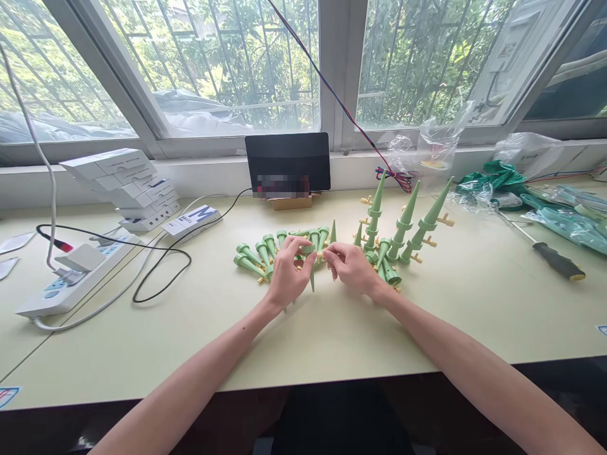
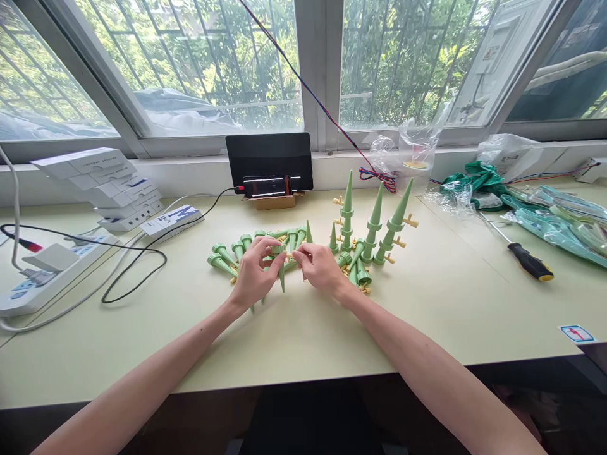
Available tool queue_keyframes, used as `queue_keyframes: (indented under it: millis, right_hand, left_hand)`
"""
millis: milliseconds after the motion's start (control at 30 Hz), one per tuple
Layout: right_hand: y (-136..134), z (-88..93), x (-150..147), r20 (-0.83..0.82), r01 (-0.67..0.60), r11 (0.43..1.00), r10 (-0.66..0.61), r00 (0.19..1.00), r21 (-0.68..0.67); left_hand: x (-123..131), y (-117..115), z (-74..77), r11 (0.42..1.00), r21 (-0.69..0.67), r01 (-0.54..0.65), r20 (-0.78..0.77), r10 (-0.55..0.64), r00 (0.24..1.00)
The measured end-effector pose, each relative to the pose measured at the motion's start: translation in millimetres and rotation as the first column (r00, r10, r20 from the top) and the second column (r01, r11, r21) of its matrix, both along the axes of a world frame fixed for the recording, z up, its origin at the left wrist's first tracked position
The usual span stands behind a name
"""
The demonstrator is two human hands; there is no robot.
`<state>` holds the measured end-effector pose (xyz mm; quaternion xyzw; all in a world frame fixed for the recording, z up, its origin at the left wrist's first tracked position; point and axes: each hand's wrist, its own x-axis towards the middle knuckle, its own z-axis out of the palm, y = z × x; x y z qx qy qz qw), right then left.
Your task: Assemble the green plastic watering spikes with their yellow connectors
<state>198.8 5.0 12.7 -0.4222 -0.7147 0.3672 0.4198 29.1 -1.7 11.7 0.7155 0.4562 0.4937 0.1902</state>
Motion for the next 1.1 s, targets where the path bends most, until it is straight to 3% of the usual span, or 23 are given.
queue_keyframes:
  millis: [267,900,1100]
  right_hand:
    - [2.0,-3.8,0.5,-0.079,-0.020,1.000,0.019,0.997,-0.015]
    - [1.0,-1.9,-0.9,0.014,0.015,1.000,-0.015,1.000,-0.006]
    - [0.1,-0.1,0.1,-0.047,0.013,1.000,-0.014,0.999,-0.019]
  left_hand:
    - [-1.8,2.3,-2.2,0.997,-0.070,0.011,0.053,-0.007,0.999]
    - [0.2,0.6,-0.6,1.000,-0.022,-0.001,0.006,0.002,1.000]
    - [0.0,1.7,-1.1,0.999,-0.030,-0.021,0.016,0.021,1.000]
